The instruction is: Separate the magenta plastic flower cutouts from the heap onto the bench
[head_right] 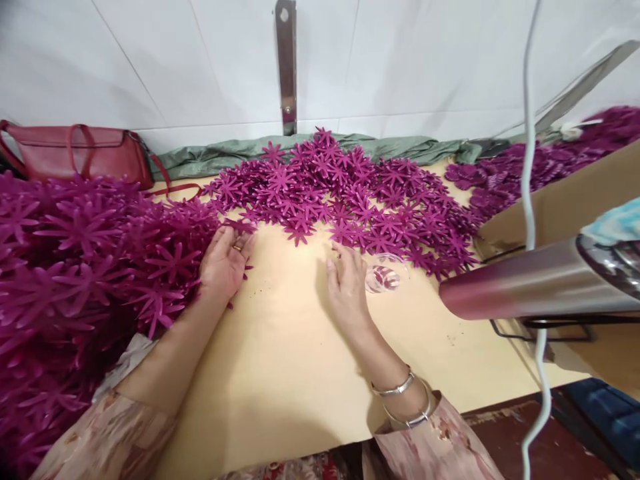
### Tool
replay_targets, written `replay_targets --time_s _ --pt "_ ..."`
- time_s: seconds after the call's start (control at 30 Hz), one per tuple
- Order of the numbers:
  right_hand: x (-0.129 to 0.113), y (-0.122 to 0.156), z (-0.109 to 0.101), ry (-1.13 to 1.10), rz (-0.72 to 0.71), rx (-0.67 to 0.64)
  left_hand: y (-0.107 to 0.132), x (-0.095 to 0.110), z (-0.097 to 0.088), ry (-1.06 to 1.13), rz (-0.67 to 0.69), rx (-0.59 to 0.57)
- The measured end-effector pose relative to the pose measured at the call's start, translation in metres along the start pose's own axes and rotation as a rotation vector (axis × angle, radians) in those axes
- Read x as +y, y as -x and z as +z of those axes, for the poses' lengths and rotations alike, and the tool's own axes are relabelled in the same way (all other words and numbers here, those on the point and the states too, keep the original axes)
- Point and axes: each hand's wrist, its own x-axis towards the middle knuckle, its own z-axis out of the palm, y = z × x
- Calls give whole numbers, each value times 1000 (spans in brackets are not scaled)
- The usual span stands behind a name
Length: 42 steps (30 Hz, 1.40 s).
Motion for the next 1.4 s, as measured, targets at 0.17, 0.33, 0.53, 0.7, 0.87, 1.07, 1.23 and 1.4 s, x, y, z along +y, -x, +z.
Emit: replay_targets --time_s 0.17,0.33,0.53,0.7,0.87,1.07,1.23,1.4 --pt "-13 -1 -9 -68 31 -6 26 -15 7 -248 -176 -251" --pt "-55 -10 -3 -218 -3 -108 42 -26 10 -370 -236 -433" --pt "-62 -18 29 -424 81 -111 45 -32 4 -371 -175 -473" --pt "-54 -15 31 -443 53 -94 45 -33 3 -418 -136 -481" --pt "-55 -15 29 -264 -152 -58 45 -35 4 -405 -78 -462" --pt "-53 -16 30 -298 -177 -77 47 -39 3 -429 20 -445" --pt "-47 -16 34 -673 121 -134 53 -28 7 -672 407 -546" --pt "-67 -18 -5 -298 -123 -21 55 -17 7 -852 603 -524"
